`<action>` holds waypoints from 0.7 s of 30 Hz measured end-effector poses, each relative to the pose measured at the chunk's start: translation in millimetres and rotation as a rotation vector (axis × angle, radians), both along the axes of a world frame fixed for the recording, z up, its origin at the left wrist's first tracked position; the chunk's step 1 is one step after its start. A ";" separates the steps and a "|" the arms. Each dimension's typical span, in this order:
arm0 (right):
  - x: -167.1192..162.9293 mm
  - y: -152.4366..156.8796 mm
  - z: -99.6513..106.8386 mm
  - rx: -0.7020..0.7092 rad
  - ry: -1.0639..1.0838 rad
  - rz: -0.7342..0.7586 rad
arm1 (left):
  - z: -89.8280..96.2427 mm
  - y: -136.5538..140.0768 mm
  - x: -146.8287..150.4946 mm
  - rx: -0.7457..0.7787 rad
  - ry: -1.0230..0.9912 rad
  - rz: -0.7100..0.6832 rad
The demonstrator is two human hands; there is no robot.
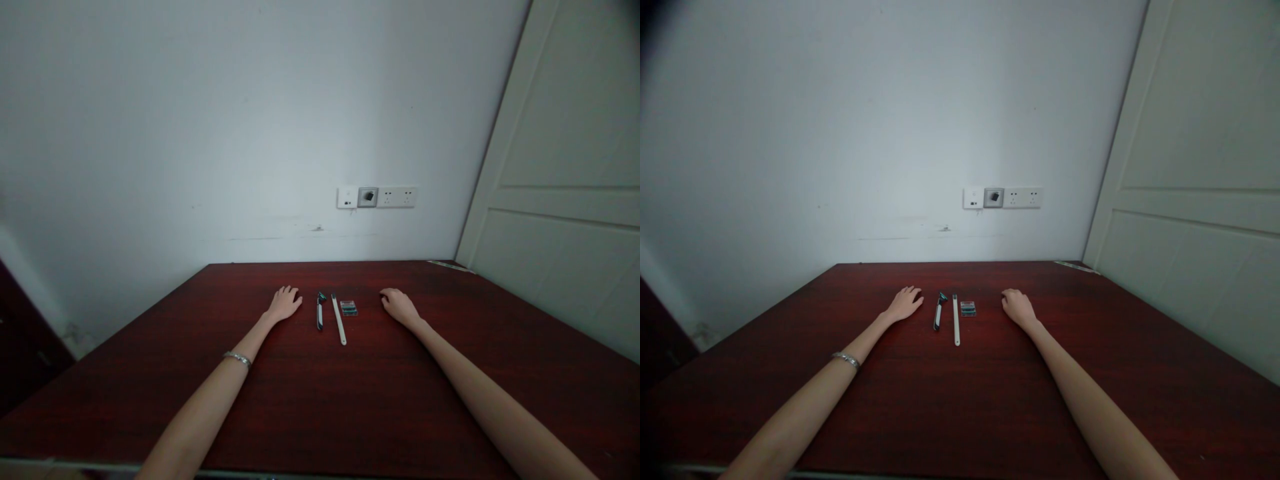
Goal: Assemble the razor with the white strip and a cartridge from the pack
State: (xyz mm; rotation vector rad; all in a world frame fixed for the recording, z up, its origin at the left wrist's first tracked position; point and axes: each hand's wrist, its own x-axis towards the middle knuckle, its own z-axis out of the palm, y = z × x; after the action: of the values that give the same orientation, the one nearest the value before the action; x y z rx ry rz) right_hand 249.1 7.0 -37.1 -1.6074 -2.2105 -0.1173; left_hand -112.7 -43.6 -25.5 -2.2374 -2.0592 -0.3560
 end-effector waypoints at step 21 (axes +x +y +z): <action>0.0 -3.7 4.4 0.006 -0.013 -0.003 | 49.9 -9.9 33.5 0.056 -0.018 0.106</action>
State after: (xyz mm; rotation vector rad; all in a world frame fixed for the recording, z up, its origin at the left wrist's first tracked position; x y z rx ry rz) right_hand 249.2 3.4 -32.7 -1.6112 -2.2161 -0.1353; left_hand -79.2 -53.6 24.4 -2.0911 -2.1381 -0.4217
